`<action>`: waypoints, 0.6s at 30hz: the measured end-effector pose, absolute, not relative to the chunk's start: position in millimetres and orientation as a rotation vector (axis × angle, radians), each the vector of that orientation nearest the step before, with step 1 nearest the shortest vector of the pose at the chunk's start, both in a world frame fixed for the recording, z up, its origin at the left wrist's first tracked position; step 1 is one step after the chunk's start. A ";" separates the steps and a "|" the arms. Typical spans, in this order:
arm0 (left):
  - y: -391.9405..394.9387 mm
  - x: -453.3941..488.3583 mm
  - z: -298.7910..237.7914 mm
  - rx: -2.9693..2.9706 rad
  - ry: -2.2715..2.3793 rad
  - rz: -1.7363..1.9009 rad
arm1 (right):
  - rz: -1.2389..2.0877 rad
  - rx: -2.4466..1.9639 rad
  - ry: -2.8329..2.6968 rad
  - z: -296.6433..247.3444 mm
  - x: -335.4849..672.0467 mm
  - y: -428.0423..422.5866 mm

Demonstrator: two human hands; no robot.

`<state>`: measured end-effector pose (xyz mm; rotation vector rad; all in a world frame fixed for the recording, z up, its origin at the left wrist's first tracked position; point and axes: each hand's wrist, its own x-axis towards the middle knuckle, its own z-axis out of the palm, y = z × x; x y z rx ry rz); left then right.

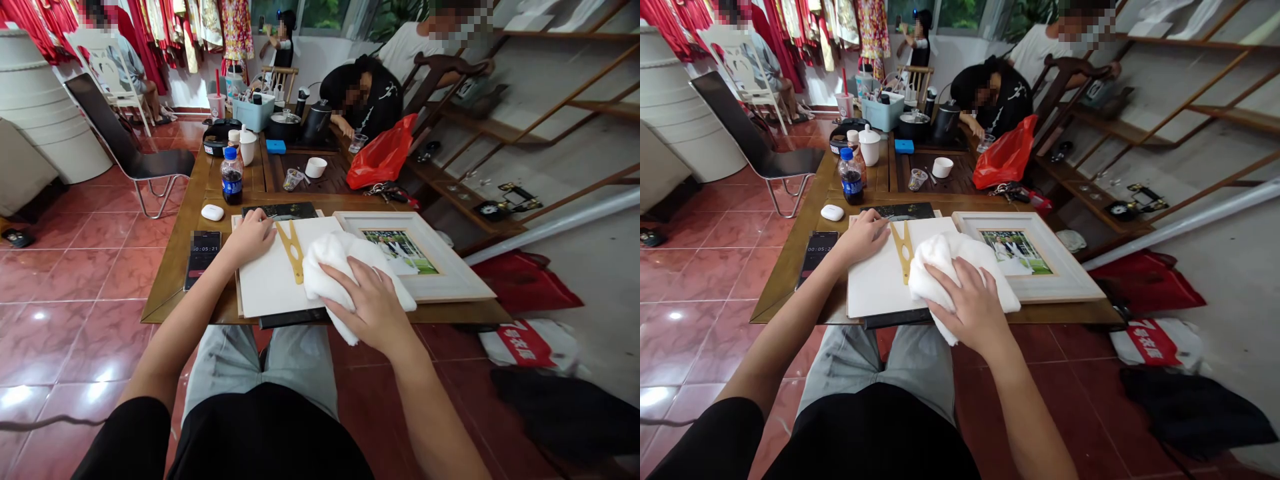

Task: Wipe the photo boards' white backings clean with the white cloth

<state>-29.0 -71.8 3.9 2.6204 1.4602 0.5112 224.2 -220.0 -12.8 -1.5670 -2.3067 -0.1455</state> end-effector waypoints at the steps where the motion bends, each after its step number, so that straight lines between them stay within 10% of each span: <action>1: -71.9 -29.1 4.0 2.621 1.457 0.511 | -0.138 -1.582 -2.310 -11.1 222.2 -215.1; 18: -73.4 -28.2 5.2 2.599 1.495 0.488 | 0.036 -1.664 -2.282 2.3 206.0 -116.4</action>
